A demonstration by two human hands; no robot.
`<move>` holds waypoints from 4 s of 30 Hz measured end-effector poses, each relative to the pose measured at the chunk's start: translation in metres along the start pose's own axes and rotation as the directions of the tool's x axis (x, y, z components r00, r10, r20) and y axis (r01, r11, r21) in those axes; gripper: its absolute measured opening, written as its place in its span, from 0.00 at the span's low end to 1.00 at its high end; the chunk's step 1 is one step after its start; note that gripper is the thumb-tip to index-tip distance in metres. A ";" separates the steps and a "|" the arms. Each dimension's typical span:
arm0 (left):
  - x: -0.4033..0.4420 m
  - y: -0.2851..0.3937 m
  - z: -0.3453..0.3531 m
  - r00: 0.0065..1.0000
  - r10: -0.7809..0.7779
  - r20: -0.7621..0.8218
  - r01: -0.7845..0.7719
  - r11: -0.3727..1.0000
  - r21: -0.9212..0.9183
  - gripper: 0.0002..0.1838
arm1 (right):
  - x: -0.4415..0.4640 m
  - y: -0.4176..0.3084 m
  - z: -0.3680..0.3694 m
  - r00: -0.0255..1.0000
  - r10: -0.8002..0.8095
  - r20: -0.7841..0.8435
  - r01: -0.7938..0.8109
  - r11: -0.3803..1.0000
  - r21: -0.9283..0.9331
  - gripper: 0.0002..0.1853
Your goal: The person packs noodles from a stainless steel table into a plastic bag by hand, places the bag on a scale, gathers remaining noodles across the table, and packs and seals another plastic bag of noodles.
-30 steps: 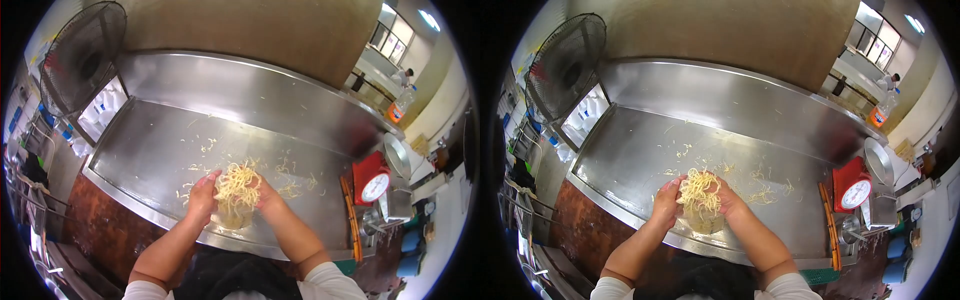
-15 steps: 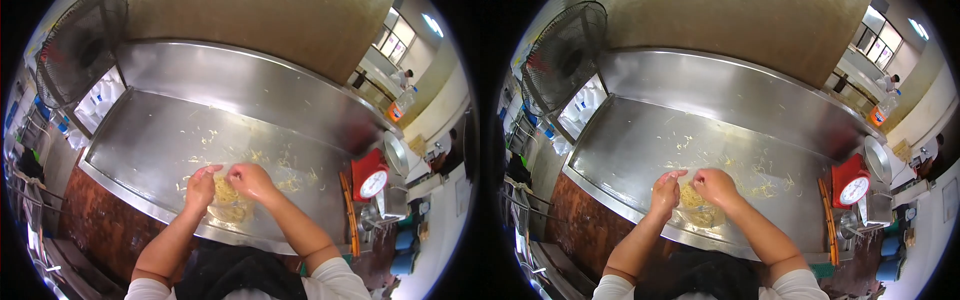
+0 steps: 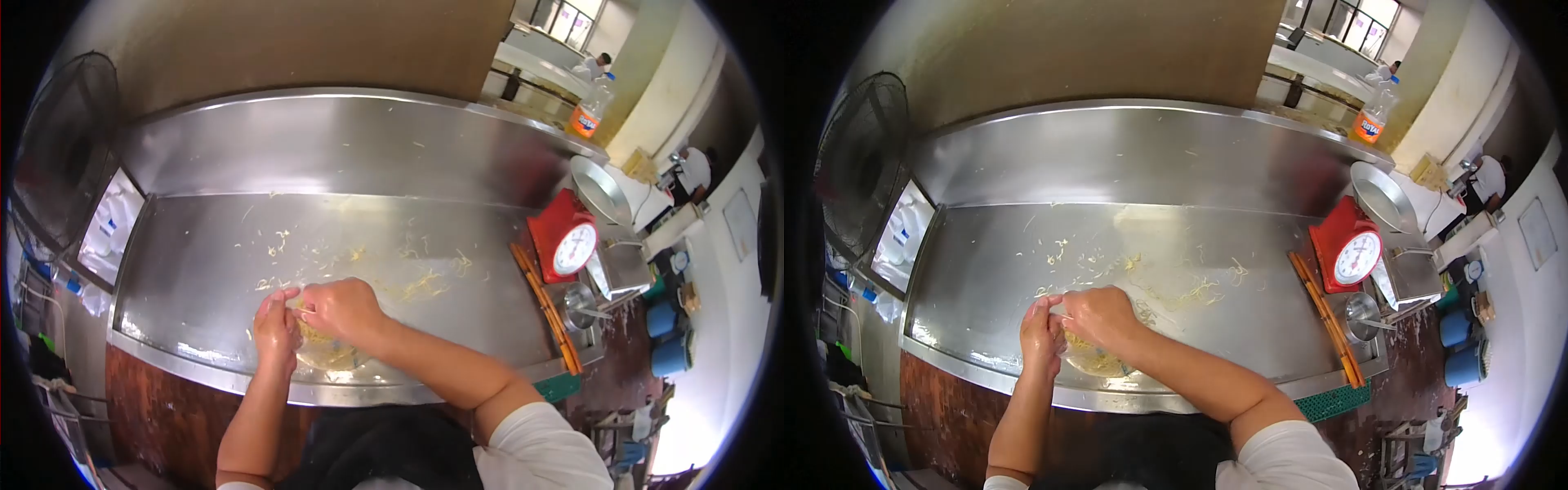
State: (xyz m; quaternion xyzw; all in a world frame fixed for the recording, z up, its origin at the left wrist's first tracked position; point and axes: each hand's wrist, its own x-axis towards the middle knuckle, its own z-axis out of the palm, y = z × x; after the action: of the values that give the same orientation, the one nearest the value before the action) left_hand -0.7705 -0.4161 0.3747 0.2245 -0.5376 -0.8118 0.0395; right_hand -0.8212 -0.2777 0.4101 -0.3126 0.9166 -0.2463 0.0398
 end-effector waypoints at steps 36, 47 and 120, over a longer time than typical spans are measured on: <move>-0.027 -0.020 -0.057 0.992 -0.003 -0.123 0.018 0.992 0.121 0.17 | 0.146 0.297 -0.089 0.576 0.125 -0.808 -0.308 0.949 -0.073 0.10; -0.011 -0.019 -0.058 0.994 -0.094 -0.061 0.094 0.996 -0.015 0.16 | 0.226 0.229 -0.007 0.952 0.025 -0.305 -0.130 0.936 -0.328 0.17; -0.037 0.018 -0.220 0.958 -0.141 -0.251 0.118 0.987 -0.105 0.18 | 0.186 0.228 0.115 0.947 0.251 -0.203 -0.267 0.962 -0.059 0.11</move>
State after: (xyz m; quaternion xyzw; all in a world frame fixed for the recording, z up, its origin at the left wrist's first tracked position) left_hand -0.6511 -0.6000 0.3318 0.3609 -0.4753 -0.7997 0.0655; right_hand -1.0703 -0.2812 0.2157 -0.1654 0.9589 -0.2284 -0.0309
